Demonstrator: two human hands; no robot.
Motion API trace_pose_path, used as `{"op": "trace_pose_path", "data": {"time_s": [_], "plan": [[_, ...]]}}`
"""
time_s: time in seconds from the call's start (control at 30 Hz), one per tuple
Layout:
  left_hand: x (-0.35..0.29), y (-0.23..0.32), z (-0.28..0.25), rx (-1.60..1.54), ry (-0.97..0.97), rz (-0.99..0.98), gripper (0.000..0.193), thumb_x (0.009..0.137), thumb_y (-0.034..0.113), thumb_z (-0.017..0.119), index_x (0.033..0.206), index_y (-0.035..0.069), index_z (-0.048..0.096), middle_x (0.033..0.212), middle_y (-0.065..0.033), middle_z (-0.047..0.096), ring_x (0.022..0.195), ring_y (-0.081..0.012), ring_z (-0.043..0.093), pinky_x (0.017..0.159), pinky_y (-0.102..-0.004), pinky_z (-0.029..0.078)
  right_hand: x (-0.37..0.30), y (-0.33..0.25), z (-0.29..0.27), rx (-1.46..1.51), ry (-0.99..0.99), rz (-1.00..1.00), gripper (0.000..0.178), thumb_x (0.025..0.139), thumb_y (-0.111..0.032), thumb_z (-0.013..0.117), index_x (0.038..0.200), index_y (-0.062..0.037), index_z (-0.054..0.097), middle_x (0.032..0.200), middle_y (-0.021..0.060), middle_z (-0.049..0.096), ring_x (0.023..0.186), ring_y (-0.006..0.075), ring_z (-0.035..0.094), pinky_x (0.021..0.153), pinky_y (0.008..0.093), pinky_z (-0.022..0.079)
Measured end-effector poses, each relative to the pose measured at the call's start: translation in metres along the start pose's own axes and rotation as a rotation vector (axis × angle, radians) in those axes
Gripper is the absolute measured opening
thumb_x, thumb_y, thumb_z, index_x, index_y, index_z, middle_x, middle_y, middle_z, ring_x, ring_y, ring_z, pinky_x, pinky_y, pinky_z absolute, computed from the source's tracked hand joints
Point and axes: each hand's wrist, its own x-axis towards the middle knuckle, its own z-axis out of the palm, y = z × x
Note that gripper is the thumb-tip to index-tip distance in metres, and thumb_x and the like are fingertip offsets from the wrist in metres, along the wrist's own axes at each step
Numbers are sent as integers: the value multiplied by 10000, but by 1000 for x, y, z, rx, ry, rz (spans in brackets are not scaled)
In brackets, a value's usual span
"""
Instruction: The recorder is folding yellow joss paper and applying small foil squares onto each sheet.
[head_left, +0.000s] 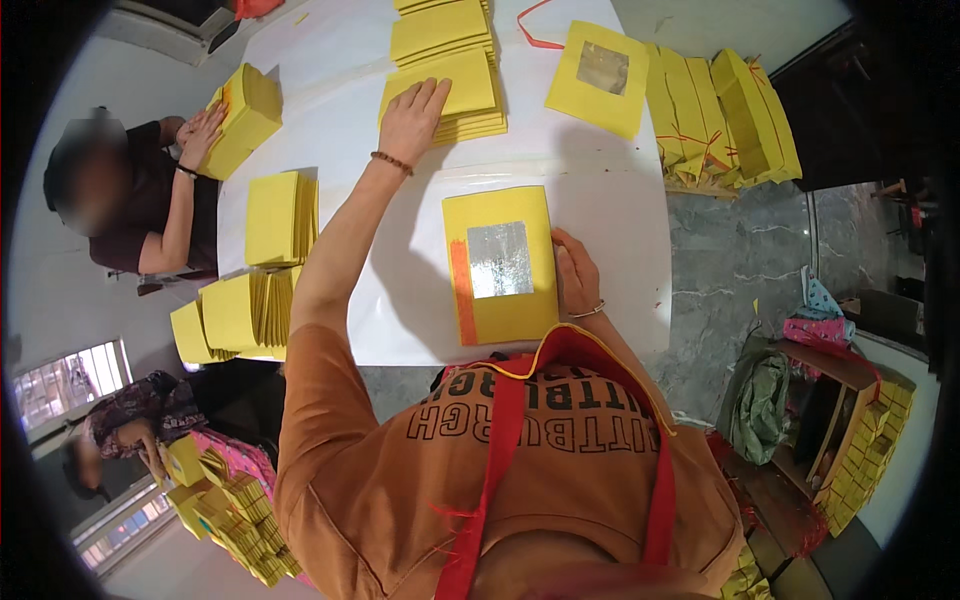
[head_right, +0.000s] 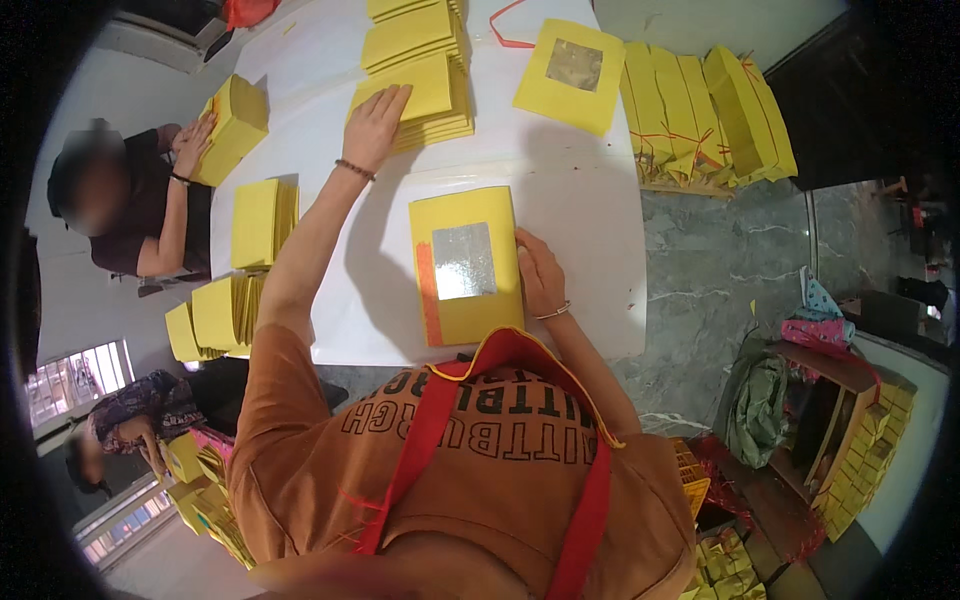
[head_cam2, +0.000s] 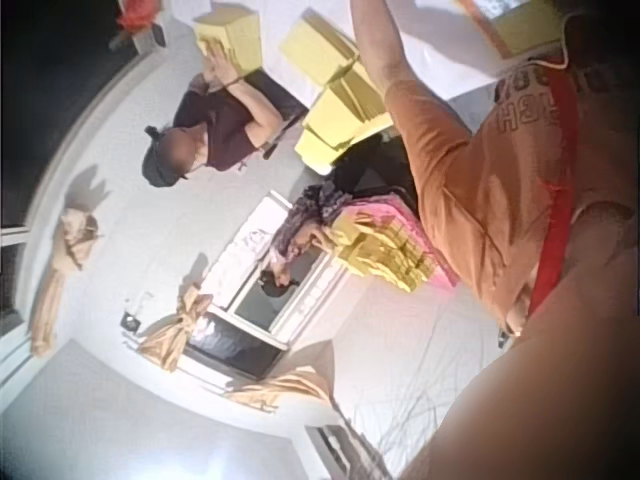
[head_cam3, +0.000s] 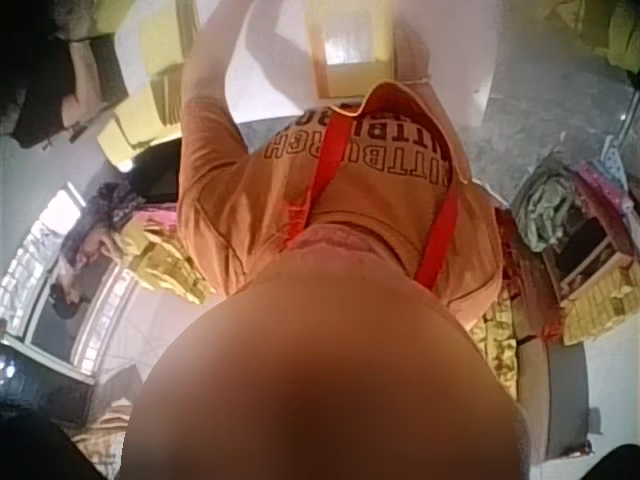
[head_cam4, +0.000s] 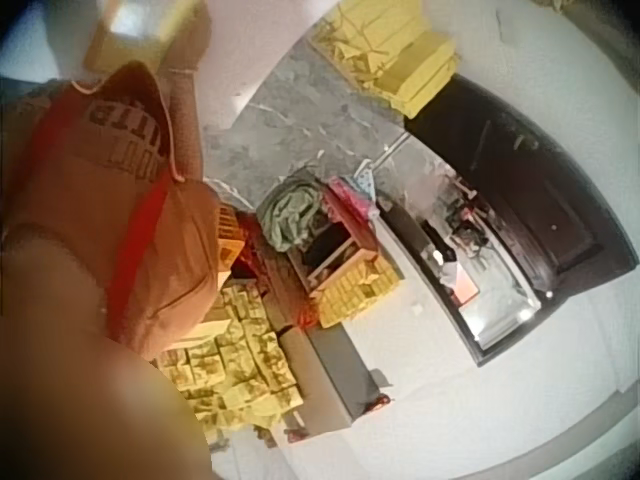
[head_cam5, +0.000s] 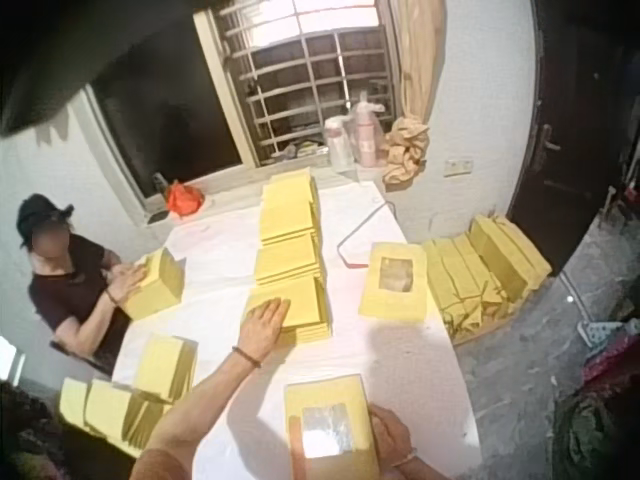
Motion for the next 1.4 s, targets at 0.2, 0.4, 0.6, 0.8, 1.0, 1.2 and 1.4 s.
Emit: {"op": "trace_pose_path", "data": {"time_s": [0.2, 0.4, 0.6, 0.8, 1.0, 1.2, 1.4], "plan": [[3, -8, 43, -37, -284, -18, 451, 809, 147, 539, 1250, 151, 447, 1157, -68, 537, 1043, -245, 525, 829, -385, 436, -3, 0, -1, -64, 16, 49, 305, 887, -129, 443, 1163, -32, 532, 1123, 137, 579, 1009, 280, 551, 883, 348, 412], [-9, -4, 50, -167, -355, -22, 506, 846, 361, 498, 1303, 160, 415, 1318, -103, 419, 1225, -268, 362, 977, -462, 303, 2, -17, -3, -186, 1, -22, 297, 871, -105, 460, 1141, -20, 549, 1142, 145, 570, 1039, 286, 534, 902, 352, 406], [-19, -3, 61, -123, -298, 0, 441, 917, 436, 378, 1334, 292, 391, 1358, -104, 374, 1261, -264, 315, 1004, -525, 212, -2, -13, 0, -206, 2, -2, 288, 825, -68, 540, 1106, -9, 570, 1153, 137, 566, 1052, 279, 526, 904, 345, 411], [-15, -2, 65, -60, -351, 10, 427, 915, 444, 375, 1336, 370, 363, 1375, -94, 348, 1269, -262, 306, 1001, -526, 217, 0, -10, 1, -255, 7, -27, 294, 787, -68, 604, 1075, -9, 583, 1152, 129, 569, 1043, 273, 531, 892, 339, 421], [-1, -7, 45, -72, -461, 63, 459, 913, 456, 370, 1357, 351, 323, 1359, -92, 350, 1243, -263, 332, 971, -533, 269, 0, -7, 1, -230, 25, -92, 339, 765, -87, 632, 1090, -16, 572, 1185, 144, 533, 1072, 280, 520, 903, 340, 419], [1, -5, 31, -45, -482, 44, 479, 897, 493, 374, 1347, 335, 335, 1337, -82, 374, 1204, -266, 379, 958, -540, 286, -4, -6, -6, -215, -23, -165, 397, 742, -107, 657, 1120, -35, 562, 1257, 168, 450, 1134, 304, 472, 927, 368, 404], [-17, 12, -8, -181, -219, -27, 410, 889, 385, 450, 1272, 239, 456, 1286, -110, 454, 1151, -293, 445, 936, -498, 339, -5, -33, -11, -411, -148, -340, 378, 747, -185, 675, 1103, -94, 585, 1213, 114, 497, 1156, 273, 457, 945, 394, 353]]}}
